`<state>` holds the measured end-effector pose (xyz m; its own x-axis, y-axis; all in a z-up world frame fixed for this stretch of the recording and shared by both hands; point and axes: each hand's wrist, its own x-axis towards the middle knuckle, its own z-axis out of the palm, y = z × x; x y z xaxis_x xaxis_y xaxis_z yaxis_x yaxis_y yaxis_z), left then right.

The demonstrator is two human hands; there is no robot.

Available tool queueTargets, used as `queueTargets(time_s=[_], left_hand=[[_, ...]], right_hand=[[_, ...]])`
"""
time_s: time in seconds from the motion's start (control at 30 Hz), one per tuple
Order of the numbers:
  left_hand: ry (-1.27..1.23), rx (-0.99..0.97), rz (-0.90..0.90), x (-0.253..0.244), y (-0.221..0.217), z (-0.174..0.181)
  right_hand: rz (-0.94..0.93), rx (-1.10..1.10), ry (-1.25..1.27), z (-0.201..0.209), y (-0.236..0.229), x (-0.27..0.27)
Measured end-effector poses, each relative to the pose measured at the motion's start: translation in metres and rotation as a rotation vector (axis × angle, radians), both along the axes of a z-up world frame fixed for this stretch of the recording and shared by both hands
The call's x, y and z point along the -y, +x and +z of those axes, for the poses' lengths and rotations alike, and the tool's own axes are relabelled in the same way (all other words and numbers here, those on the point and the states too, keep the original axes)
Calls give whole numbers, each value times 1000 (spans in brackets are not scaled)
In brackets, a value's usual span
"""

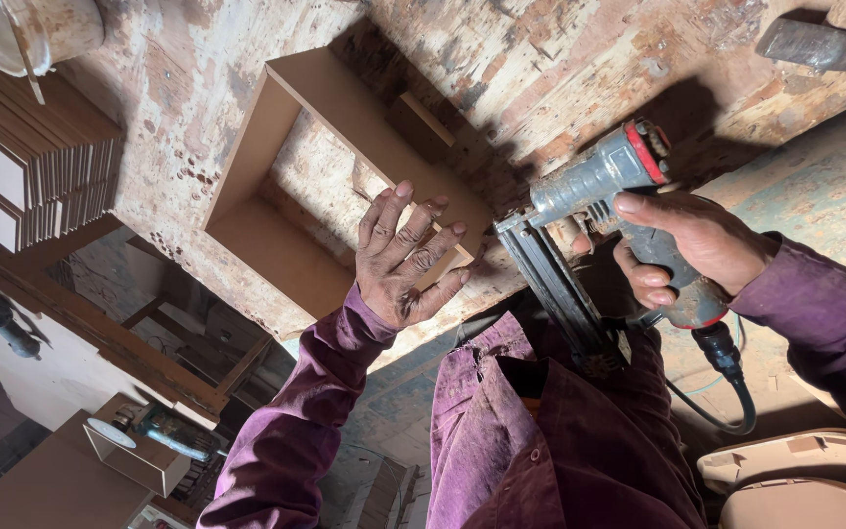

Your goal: The person assembles a small wooden box by aligning and fastening wooden panels with a pneumatic nail gun. They repeatedly position the panels, fire the nail gun to secure joints, and adjust the box on the workbench. The person also handles a small wooden block and a container of white paste during the process.

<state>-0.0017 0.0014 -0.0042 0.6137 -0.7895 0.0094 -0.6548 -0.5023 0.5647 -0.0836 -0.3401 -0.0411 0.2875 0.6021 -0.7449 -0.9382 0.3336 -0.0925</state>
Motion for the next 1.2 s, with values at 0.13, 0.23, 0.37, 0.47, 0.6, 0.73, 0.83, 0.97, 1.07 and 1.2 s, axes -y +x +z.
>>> queueTargets(time_s=[0.13,0.23,0.37,0.47,0.6,0.73,0.83,0.97,1.07,1.2], left_hand=[[-12,5,-4,0,0,0],[-1,4,2,0,0,0],[-4,10,-1,1,0,1],[-4,9,-1,0,0,1],[6,-1,3,-1,0,0],[13,-7,6,-1,-2,0],[8,-22,5,-2,-1,0],[14,-9,12,-1,-3,0],[13,-1,6,1,-2,1],[-3,5,4,4,-4,3]], right_hand=[[-13,21,39,-2,4,-2],[-5,48,31,-1,6,-2],[-1,35,46,-3,6,0],[-12,70,44,-11,1,1],[-85,125,53,-24,-17,4],[-232,-64,-69,-21,-60,14],[-290,-224,-186,-2,-107,37],[-447,-273,-361,21,-174,33],[-409,-384,-596,23,-213,19],[-275,-458,-884,21,-264,-5]])
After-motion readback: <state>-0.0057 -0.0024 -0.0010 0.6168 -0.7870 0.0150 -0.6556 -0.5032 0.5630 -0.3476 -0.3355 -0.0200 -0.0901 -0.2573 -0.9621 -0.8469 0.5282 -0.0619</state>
